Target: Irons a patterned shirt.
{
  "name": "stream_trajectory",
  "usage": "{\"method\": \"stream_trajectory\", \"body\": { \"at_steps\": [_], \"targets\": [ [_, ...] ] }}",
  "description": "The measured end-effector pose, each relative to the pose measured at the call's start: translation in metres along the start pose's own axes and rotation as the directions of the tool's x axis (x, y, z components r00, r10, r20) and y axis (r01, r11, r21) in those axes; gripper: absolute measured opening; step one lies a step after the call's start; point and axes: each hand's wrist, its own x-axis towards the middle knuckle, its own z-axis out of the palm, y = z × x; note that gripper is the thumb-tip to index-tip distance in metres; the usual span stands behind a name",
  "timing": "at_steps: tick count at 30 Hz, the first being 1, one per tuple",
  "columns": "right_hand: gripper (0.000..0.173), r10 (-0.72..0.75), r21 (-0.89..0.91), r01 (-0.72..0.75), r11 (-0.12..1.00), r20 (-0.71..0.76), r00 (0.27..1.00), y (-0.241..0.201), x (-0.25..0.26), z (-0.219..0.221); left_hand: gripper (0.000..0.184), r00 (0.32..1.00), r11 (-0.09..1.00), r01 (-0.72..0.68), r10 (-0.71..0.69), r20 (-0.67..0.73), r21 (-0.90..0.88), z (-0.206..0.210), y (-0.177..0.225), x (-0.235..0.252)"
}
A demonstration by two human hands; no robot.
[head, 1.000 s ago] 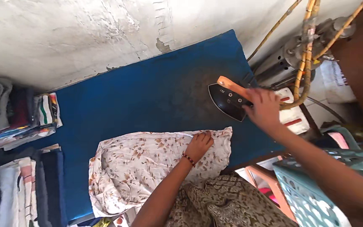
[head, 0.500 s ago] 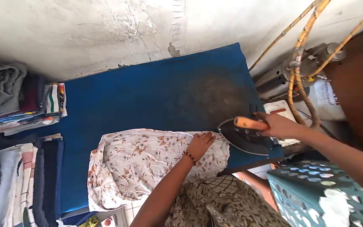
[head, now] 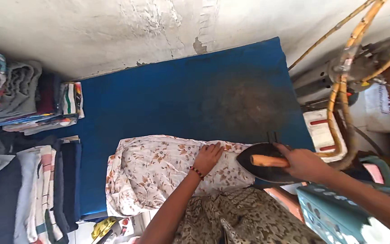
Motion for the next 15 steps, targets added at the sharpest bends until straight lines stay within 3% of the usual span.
{"method": "stream_trajectory", "body": {
  "at_steps": [3, 7, 15],
  "targets": [
    [0.083, 0.113, 0.05, -0.115, 0.992, 0.038, 0.993, 0.016, -0.014, 0.013, 0.044, 0.998, 1.0, -0.001, 0.002, -0.067, 0.014, 0.004, 0.001, 0.001],
    [0.082, 0.17, 0.119, -0.165, 0.979, -0.031, 0.985, 0.027, -0.018, 0.02, 0.044, 0.995, 1.0, -0.015, 0.015, -0.101, -0.006, 0.006, -0.001, -0.001],
    [0.065, 0.119, 0.15, -0.102, 0.983, -0.109, 0.987, 0.001, 0.015, -0.013, 0.037, 0.978, 0.998, -0.046, 0.053, -0.202, 0.042, 0.005, -0.014, -0.007]
  ]
}}
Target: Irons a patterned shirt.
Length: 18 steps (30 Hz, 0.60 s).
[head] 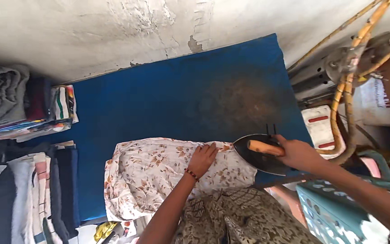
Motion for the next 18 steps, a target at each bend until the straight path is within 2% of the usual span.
{"method": "stream_trajectory", "body": {
  "at_steps": [4, 9, 11, 14, 16, 17, 18],
  "targets": [
    [0.076, -0.023, -0.06, 0.025, 0.998, 0.028, 0.999, 0.017, -0.005, -0.019, 0.039, 0.992, 0.999, 0.034, -0.03, 0.12, -0.037, -0.009, 0.001, 0.001],
    [0.077, 0.034, -0.187, -0.025, 0.982, 0.044, 0.998, 0.048, -0.004, -0.011, 0.039, 0.996, 0.998, 0.048, -0.046, 0.079, -0.029, -0.004, 0.002, -0.001],
    [0.08, 0.048, -0.179, -0.04, 0.983, 0.038, 0.998, 0.055, 0.0, -0.002, 0.039, 0.994, 0.998, 0.056, -0.052, 0.091, -0.04, -0.005, 0.003, -0.002],
    [0.072, 0.027, -0.149, -0.026, 0.988, 0.004, 1.0, 0.036, 0.002, 0.002, 0.037, 0.993, 0.989, 0.083, -0.071, 0.099, -0.121, -0.009, 0.001, -0.005],
    [0.062, -0.017, -0.133, 0.015, 0.991, -0.015, 1.0, 0.01, 0.007, 0.003, 0.035, 0.986, 0.974, 0.167, -0.164, 0.029, -0.154, -0.02, -0.01, -0.01],
    [0.06, -0.04, -0.136, 0.038, 0.99, -0.014, 0.999, -0.006, 0.011, 0.001, 0.035, 0.961, 0.954, 0.271, -0.276, -0.026, -0.13, -0.032, -0.021, -0.014],
    [0.058, -0.06, -0.143, 0.058, 0.988, -0.008, 0.998, -0.021, 0.015, -0.001, 0.038, 0.902, 0.903, 0.422, -0.427, -0.059, -0.086, -0.049, -0.039, -0.02]
  ]
}}
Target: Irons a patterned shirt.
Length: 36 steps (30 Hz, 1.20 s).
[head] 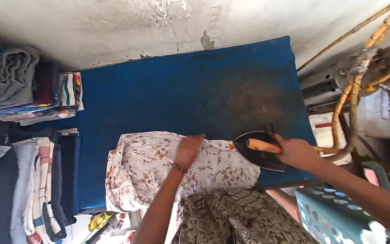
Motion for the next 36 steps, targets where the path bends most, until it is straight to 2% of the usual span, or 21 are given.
{"method": "stream_trajectory", "body": {
  "at_steps": [1, 2, 4, 5, 6, 7, 11, 15, 19, 21, 23, 25, 27, 31, 33, 36],
  "targets": [
    [0.058, -0.014, -0.008, 0.014, 1.0, 0.003, 1.0, -0.015, 0.005, -0.004, 0.044, 0.979, 0.978, 0.203, -0.202, -0.026, 0.052, -0.022, -0.024, 0.003],
    [0.06, -0.021, -0.017, 0.021, 1.0, 0.007, 1.0, -0.029, 0.011, -0.008, 0.046, 0.92, 0.92, 0.387, -0.38, -0.096, 0.067, -0.043, -0.056, 0.002],
    [0.071, -0.025, -0.039, 0.025, 0.999, 0.012, 1.0, -0.052, 0.019, -0.013, 0.045, 0.71, 0.716, 0.697, -0.679, -0.184, 0.048, -0.075, -0.122, -0.006],
    [0.075, -0.02, -0.044, 0.021, 0.999, 0.017, 1.0, -0.061, 0.021, -0.016, 0.051, 0.604, 0.606, 0.795, -0.785, -0.139, 0.034, -0.085, -0.149, -0.012],
    [0.077, -0.018, -0.05, 0.019, 0.999, 0.019, 1.0, -0.066, 0.022, -0.017, 0.058, 0.533, 0.532, 0.846, -0.844, -0.054, 0.036, -0.092, -0.169, -0.016],
    [0.079, -0.019, -0.056, 0.02, 0.998, 0.016, 1.0, -0.07, 0.022, -0.018, 0.062, 0.504, 0.504, 0.863, -0.863, 0.018, 0.039, -0.097, -0.181, -0.021],
    [0.084, -0.005, -0.027, 0.006, 1.0, 0.009, 1.0, -0.068, 0.023, -0.015, 0.044, 0.532, 0.537, 0.844, -0.835, 0.141, -0.005, -0.112, -0.201, -0.035],
    [0.096, -0.035, 0.142, 0.038, 0.989, -0.022, 0.999, -0.049, 0.032, -0.005, 0.048, 0.532, 0.536, 0.841, -0.8, 0.278, -0.068, -0.121, -0.215, -0.04],
    [0.094, -0.087, 0.126, 0.098, 0.987, -0.084, 0.993, -0.036, 0.037, 0.01, 0.037, 0.576, 0.597, 0.8, -0.732, 0.365, -0.064, -0.12, -0.22, -0.034],
    [0.091, -0.092, 0.089, 0.101, 0.991, -0.095, 0.991, -0.037, 0.034, 0.014, 0.034, 0.613, 0.593, 0.785, -0.706, 0.354, -0.178, -0.122, -0.226, -0.036],
    [0.089, -0.073, 0.047, 0.078, 0.996, -0.097, 0.993, -0.042, 0.03, 0.014, 0.036, 0.641, 0.572, 0.765, -0.721, 0.262, -0.295, -0.131, -0.239, -0.041],
    [0.087, -0.056, 0.007, 0.057, 0.998, -0.101, 0.993, -0.046, 0.029, 0.014, 0.034, 0.666, 0.594, 0.732, -0.727, 0.168, -0.333, -0.142, -0.256, -0.043],
    [0.086, -0.053, -0.029, 0.05, 0.998, -0.098, 0.994, -0.051, 0.03, 0.015, 0.033, 0.729, 0.686, 0.679, -0.671, 0.132, -0.262, -0.145, -0.269, -0.043],
    [0.074, -0.053, -0.046, 0.048, 0.998, -0.114, 0.992, -0.087, 0.025, 0.012, 0.039, 0.808, 0.811, 0.568, -0.582, 0.09, 0.141, -0.144, -0.268, -0.039],
    [0.066, -0.064, -0.031, 0.061, 0.998, -0.132, 0.989, -0.115, 0.024, 0.009, 0.037, 0.866, 0.857, 0.485, -0.498, 0.036, 0.177, -0.138, -0.276, -0.047],
    [0.059, -0.041, 0.006, 0.042, 0.999, -0.12, 0.992, -0.175, 0.03, -0.001, 0.036, 0.918, 0.907, 0.387, -0.396, 0.019, 0.167, -0.132, -0.294, -0.059]
  ]
}}
